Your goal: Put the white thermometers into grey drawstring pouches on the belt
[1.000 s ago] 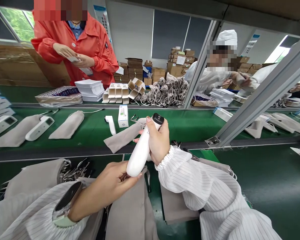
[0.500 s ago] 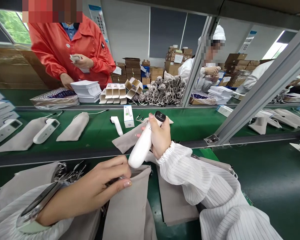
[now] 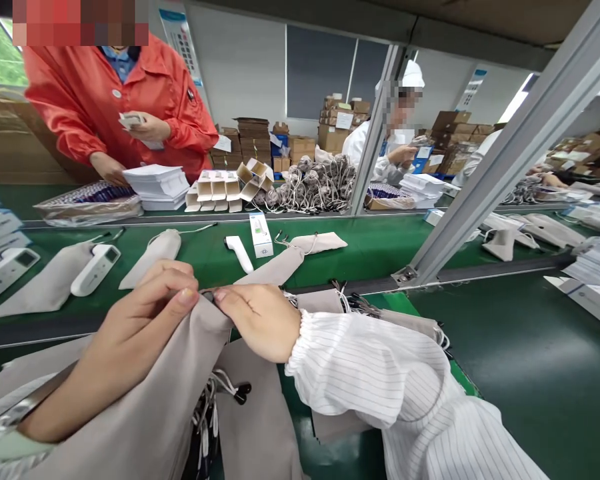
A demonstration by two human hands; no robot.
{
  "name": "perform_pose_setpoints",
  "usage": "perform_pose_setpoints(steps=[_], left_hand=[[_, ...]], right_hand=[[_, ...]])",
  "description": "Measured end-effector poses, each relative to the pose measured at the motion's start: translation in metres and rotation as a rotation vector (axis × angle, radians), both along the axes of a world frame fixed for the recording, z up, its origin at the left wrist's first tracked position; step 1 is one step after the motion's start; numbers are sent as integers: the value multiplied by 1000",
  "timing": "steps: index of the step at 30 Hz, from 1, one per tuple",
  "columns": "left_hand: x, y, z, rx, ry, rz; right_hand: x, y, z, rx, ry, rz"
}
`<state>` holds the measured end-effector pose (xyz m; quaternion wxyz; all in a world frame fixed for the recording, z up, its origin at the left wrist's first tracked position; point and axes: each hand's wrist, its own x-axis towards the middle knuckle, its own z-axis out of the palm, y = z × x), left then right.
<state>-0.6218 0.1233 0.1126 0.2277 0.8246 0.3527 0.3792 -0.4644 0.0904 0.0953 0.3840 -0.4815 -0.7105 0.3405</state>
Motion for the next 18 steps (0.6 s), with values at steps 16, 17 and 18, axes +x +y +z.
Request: perform_pose_setpoints(steps=[16, 17, 18], left_hand=[[64, -3, 73, 403, 115, -53], [82, -5, 76, 398, 55, -79], [96, -6, 78, 392, 15, -106]], right_hand=[[91, 33, 38, 246, 109, 106], [83, 30, 36, 197, 105, 188], [77, 29, 35, 159, 144, 212]])
